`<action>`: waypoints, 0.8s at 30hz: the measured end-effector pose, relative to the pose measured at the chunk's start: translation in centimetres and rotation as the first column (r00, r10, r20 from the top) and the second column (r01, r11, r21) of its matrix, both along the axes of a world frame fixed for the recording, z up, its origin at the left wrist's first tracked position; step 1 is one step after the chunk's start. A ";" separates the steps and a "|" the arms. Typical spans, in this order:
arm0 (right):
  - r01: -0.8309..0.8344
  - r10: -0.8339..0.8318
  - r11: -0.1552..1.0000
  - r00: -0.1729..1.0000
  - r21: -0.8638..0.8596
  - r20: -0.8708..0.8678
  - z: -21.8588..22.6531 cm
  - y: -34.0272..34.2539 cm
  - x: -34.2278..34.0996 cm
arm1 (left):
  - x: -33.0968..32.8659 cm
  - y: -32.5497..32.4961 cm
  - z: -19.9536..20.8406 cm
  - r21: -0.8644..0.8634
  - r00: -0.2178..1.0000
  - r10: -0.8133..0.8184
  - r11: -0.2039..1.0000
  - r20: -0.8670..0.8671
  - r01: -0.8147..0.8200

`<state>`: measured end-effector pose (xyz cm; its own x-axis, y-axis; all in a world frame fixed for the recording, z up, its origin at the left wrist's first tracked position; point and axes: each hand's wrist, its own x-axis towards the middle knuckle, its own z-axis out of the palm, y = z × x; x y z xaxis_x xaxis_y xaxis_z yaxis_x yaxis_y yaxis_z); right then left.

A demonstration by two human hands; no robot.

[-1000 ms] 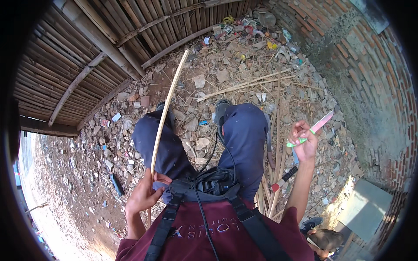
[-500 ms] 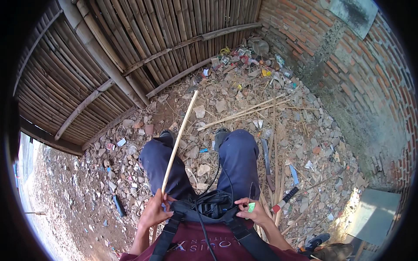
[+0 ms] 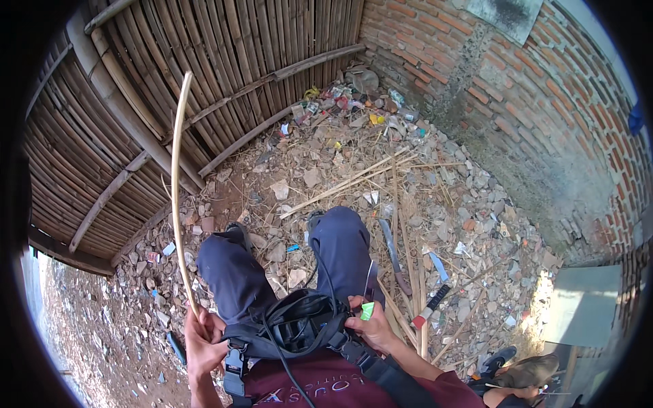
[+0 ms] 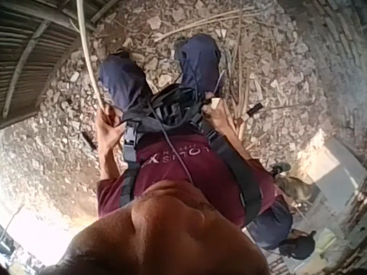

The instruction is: The person whittles a long bamboo stick using a small handheld knife, shaving off thin layers of the outer bark.

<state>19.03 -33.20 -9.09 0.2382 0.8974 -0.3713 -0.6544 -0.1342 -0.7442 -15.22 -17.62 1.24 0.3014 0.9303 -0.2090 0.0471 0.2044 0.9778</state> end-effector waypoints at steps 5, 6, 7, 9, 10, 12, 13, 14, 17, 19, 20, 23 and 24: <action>-0.064 0.078 0.978 0.995 0.198 -0.064 6.4 3.4 -0.5 | -0.1 -0.7 5.4 0.127 0.932 0.253 0.948 0.260 -0.293; -0.066 0.086 0.971 0.993 0.228 -0.077 8.2 4.0 -1.0 | -0.4 -0.9 6.3 0.204 0.930 0.247 0.930 0.273 -0.307; -0.075 0.100 0.964 0.991 0.255 -0.089 9.2 4.3 -1.3 | -0.7 -1.2 7.0 0.276 0.926 0.248 0.903 0.286 -0.328; -0.088 0.129 0.937 0.986 0.337 -0.101 9.6 4.5 -1.3 | -1.3 -1.1 7.4 0.435 0.925 0.298 0.819 0.234 -0.374; -0.109 0.153 0.910 0.985 0.400 -0.080 10.5 4.5 -1.3 | -0.6 -1.5 8.3 0.462 0.830 0.556 0.726 0.041 -0.509; -0.145 0.179 0.875 0.983 0.461 -0.030 11.1 4.3 -0.9 | -1.2 -1.3 8.9 0.557 0.833 0.551 0.708 -0.052 -0.434; -0.144 0.177 0.876 0.984 0.460 -0.029 11.2 4.3 -0.8 | -1.2 -1.2 8.8 0.562 0.807 0.588 0.687 -0.059 -0.460; -0.133 0.162 0.885 0.986 0.446 -0.028 11.2 4.2 -0.8 | -1.2 -1.1 8.7 0.561 0.808 0.586 0.688 -0.056 -0.460; -0.135 0.169 0.908 0.984 0.396 -0.053 9.3 4.5 -0.8 | 0.2 -2.1 8.1 0.329 0.859 0.485 0.795 0.163 -0.510; -0.113 0.141 0.932 0.989 0.346 -0.055 7.4 3.6 0.3 | -0.5 -1.6 7.1 0.159 0.940 0.178 0.960 0.290 -0.231; -0.126 0.142 0.940 0.990 0.316 -0.026 6.2 2.9 1.3 | -0.8 -1.5 6.0 0.101 0.958 0.136 0.981 0.251 -0.165; -0.136 0.147 0.962 0.989 0.236 -0.030 4.1 1.8 2.3 | -0.7 -1.5 2.7 0.039 0.986 0.015 0.999 0.169 -0.022; -0.117 0.122 0.973 0.992 0.197 -0.013 1.5 1.0 3.1 | -0.1 -1.3 2.1 0.020 0.994 -0.029 0.999 0.107 0.027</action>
<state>22.12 -32.23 -7.57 0.1180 0.9746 -0.1905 -0.6607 -0.0661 -0.7477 -15.35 -18.95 3.32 0.3470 0.9247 -0.1563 -0.0533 0.1858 0.9811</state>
